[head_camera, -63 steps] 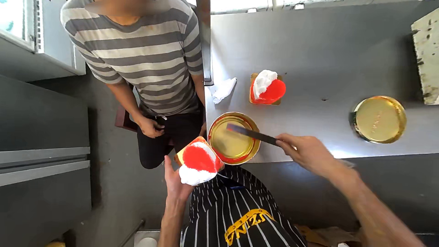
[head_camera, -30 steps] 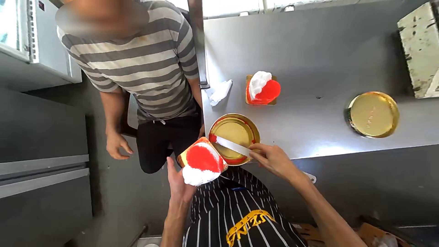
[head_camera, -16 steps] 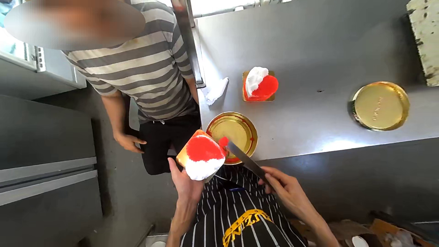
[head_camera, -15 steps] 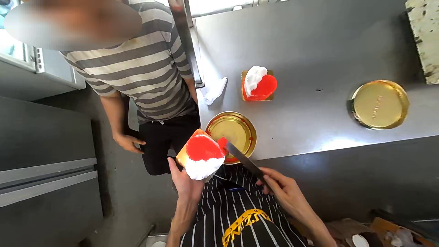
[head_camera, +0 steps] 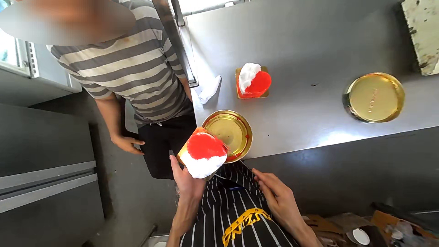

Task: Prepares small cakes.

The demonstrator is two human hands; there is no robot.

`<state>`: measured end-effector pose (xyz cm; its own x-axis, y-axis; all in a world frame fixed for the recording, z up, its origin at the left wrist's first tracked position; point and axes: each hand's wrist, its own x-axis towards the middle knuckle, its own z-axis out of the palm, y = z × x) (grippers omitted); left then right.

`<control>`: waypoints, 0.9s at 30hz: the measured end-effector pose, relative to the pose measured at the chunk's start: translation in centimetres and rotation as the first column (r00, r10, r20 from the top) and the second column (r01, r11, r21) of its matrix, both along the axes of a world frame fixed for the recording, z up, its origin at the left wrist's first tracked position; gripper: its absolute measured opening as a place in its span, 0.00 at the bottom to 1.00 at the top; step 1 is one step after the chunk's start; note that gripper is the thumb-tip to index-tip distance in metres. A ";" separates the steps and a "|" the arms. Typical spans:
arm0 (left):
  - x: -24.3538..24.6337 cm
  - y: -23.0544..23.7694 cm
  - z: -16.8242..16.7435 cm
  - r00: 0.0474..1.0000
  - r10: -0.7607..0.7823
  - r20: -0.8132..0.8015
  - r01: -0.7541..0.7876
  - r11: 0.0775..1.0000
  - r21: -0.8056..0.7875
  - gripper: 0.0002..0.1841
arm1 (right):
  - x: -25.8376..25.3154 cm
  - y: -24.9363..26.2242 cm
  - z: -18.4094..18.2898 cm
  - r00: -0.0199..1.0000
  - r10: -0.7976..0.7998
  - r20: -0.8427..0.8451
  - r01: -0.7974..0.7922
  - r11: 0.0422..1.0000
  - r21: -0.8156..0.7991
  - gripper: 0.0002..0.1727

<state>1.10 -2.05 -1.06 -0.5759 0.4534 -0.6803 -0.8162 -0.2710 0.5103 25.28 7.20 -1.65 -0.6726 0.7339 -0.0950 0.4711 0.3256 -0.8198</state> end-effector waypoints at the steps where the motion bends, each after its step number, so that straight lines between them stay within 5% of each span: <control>1: 0.0 0.0 0.0 1.000 0.005 0.001 -0.005 1.000 0.002 0.46 | -0.1 -0.1 0.0 1.000 -0.003 0.004 0.003 1.000 0.007 0.21; 27: -0.3 0.1 0.5 0.999 0.019 -0.035 -0.015 0.994 0.105 0.43 | -1.0 -0.3 0.7 0.997 -0.048 -0.067 0.045 0.998 -0.051 0.20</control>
